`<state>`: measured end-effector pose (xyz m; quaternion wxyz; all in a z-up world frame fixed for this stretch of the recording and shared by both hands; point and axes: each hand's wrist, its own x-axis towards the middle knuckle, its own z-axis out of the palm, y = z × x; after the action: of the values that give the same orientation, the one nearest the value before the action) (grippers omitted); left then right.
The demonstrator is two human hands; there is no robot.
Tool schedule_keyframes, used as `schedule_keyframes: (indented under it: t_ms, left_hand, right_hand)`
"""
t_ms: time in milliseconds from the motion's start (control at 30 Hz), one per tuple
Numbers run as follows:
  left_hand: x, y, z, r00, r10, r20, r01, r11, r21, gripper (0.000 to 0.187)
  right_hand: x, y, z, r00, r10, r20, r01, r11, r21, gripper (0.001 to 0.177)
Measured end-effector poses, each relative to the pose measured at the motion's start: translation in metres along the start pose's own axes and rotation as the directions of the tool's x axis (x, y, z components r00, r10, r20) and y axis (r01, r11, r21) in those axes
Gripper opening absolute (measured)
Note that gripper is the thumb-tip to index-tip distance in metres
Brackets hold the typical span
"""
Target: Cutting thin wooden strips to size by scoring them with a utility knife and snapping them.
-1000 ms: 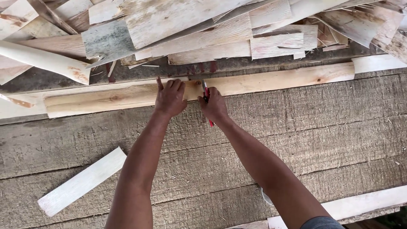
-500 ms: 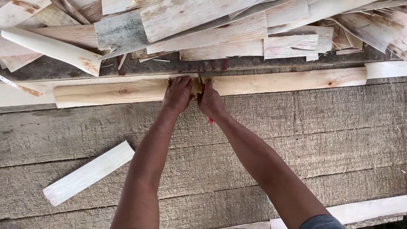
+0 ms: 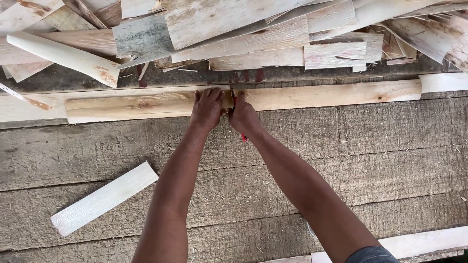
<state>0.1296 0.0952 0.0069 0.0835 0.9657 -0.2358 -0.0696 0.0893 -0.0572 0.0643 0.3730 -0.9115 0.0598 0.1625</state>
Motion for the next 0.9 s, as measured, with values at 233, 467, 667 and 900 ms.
schedule_keyframes:
  t_ms: [233, 467, 667, 900]
  left_hand:
    - [0.000, 0.001, 0.003, 1.000, -0.024, 0.010, 0.025, 1.000, -0.011, 0.070]
    - [0.002, 0.000, 0.010, 1.000, -0.028, 0.012, 0.028, 1.000, -0.009, 0.070]
    - [0.000, 0.004, -0.006, 0.996, -0.050, 0.074, 0.053, 0.998, -0.034, 0.066]
    - [0.002, 0.005, 0.001, 0.991, -0.069, 0.116, 0.069, 0.998, 0.001, 0.064]
  right_hand:
    - [0.006, 0.007, 0.003, 1.000, 0.002, 0.005, -0.002, 1.000, -0.009, 0.053]
    - [0.004, 0.005, 0.001, 1.000, 0.008, 0.013, -0.008, 1.000, -0.030, 0.051]
    - [0.031, 0.028, 0.009, 0.994, 0.032, 0.105, -0.026, 0.998, -0.062, 0.049]
    - [0.046, 0.035, 0.022, 0.980, 0.094, 0.176, -0.072, 0.989, -0.129, 0.053]
